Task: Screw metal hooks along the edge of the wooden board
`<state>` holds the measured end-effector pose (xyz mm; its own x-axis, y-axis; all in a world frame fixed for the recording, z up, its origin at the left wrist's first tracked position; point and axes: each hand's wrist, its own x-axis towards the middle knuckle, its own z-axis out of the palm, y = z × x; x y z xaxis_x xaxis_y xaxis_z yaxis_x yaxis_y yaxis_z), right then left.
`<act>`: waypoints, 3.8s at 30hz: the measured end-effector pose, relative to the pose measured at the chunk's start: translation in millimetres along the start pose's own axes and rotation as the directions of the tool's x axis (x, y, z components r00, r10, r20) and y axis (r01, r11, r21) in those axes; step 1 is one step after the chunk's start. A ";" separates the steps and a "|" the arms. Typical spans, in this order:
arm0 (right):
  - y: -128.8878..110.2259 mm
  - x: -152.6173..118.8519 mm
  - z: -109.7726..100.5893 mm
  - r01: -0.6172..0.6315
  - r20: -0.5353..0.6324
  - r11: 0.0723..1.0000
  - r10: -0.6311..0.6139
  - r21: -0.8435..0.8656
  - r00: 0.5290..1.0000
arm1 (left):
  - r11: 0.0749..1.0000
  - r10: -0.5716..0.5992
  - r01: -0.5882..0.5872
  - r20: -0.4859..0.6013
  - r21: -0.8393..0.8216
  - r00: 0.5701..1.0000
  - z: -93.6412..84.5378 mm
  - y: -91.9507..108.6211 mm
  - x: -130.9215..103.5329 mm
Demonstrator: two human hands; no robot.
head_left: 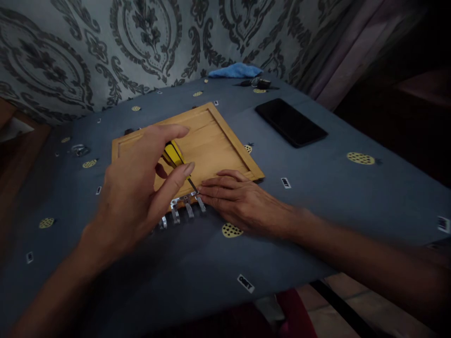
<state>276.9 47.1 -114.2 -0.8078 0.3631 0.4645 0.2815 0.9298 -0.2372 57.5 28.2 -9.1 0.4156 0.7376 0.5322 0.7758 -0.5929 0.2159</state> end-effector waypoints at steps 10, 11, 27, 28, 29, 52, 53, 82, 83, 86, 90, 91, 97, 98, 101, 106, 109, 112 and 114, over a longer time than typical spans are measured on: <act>-0.8 1.5 -1.3 -0.001 0.010 1.000 0.001 -0.022 1.000 | 0.996 -0.037 0.036 -0.016 -0.077 0.999 -1.6 0.0 -2.5; -0.9 1.4 -1.2 -0.002 0.012 1.000 0.003 -0.023 1.000 | 0.994 -0.062 0.061 -0.005 -0.093 0.998 -1.7 0.1 -2.8; -2.4 2.5 -3.4 0.012 -0.015 1.000 -0.012 -0.018 1.000 | 0.989 -0.088 0.090 0.019 -0.114 0.996 -1.7 1.9 -3.2; -2.5 2.4 -3.7 0.009 -0.006 1.000 -0.009 -0.015 1.000 | 0.996 -0.059 0.059 0.009 -0.062 0.998 -1.6 1.9 -2.9; -2.5 2.3 -3.8 0.004 0.002 1.000 -0.004 -0.013 1.000 | 1.000 -0.025 0.025 -0.004 0.001 1.000 -1.4 2.1 -2.6; -1.1 1.4 -1.4 -0.002 0.006 1.000 0.002 -0.015 1.000 | 0.956 -0.168 0.166 0.015 -0.243 0.986 1.7 7.3 -4.2; -1.1 1.6 -1.6 0.000 0.007 1.000 0.000 -0.016 1.000 | 0.956 -0.176 0.175 0.019 -0.236 0.984 1.6 7.1 -3.9; -1.8 2.1 -2.2 0.015 -0.020 0.999 -0.016 -0.033 1.000 | 0.996 -0.093 0.093 -0.017 0.001 0.996 1.0 4.9 -3.0; -1.9 2.0 -2.4 0.016 -0.025 0.999 -0.017 -0.034 1.000 | 0.996 -0.082 0.083 -0.024 0.026 0.996 1.7 4.7 -2.0; -2.4 1.6 -2.9 0.012 -0.024 0.999 -0.012 -0.032 1.000 | 0.993 -0.045 0.049 -0.033 0.107 0.998 3.4 3.7 -0.4; -2.5 1.0 -2.7 -0.011 0.006 1.000 0.011 -0.017 1.000 | 0.997 -0.065 0.066 -0.010 0.036 0.998 1.4 3.6 -2.3; -2.4 0.9 -2.4 -0.013 0.009 1.000 0.013 -0.015 1.000 | 0.997 -0.083 0.083 0.002 0.003 0.997 0.5 3.6 -2.8; -1.6 0.9 -0.9 -0.004 0.007 1.000 0.004 -0.011 1.000 | 0.999 -0.039 0.038 0.033 0.035 0.999 -0.1 1.1 -1.9; -1.6 0.9 -1.0 -0.004 0.006 1.000 0.004 -0.010 1.000 | 0.998 -0.019 0.018 0.025 0.062 0.999 0.7 0.7 -1.4; -1.8 0.7 -1.3 -0.012 0.012 1.000 0.012 -0.005 1.000 | 0.994 0.036 -0.037 0.015 0.104 0.999 2.6 1.0 -0.4; -2.2 1.2 -1.3 -0.034 0.026 0.999 0.035 -0.003 0.999 | 0.998 0.045 -0.048 0.048 0.047 0.998 0.8 2.3 0.6; -2.3 1.7 -0.7 -0.021 0.011 1.000 0.021 -0.005 1.000 | 0.999 0.040 -0.042 0.058 0.030 0.997 -1.4 1.7 1.1; -2.6 1.6 -0.3 -0.021 0.011 1.000 0.021 0.000 1.000 | 0.998 0.053 -0.054 0.068 0.023 0.996 -2.3 0.7 1.1; -2.7 1.0 -0.2 -0.032 0.018 0.999 0.032 -0.006 0.999 | 0.996 0.075 -0.078 0.055 0.048 0.996 -2.2 0.3 0.8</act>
<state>275.4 45.0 -112.9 -0.8076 0.3919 0.4407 0.3104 0.9179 -0.2473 56.9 27.9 -6.8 0.4983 0.7077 0.5008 0.7629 -0.6324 0.1346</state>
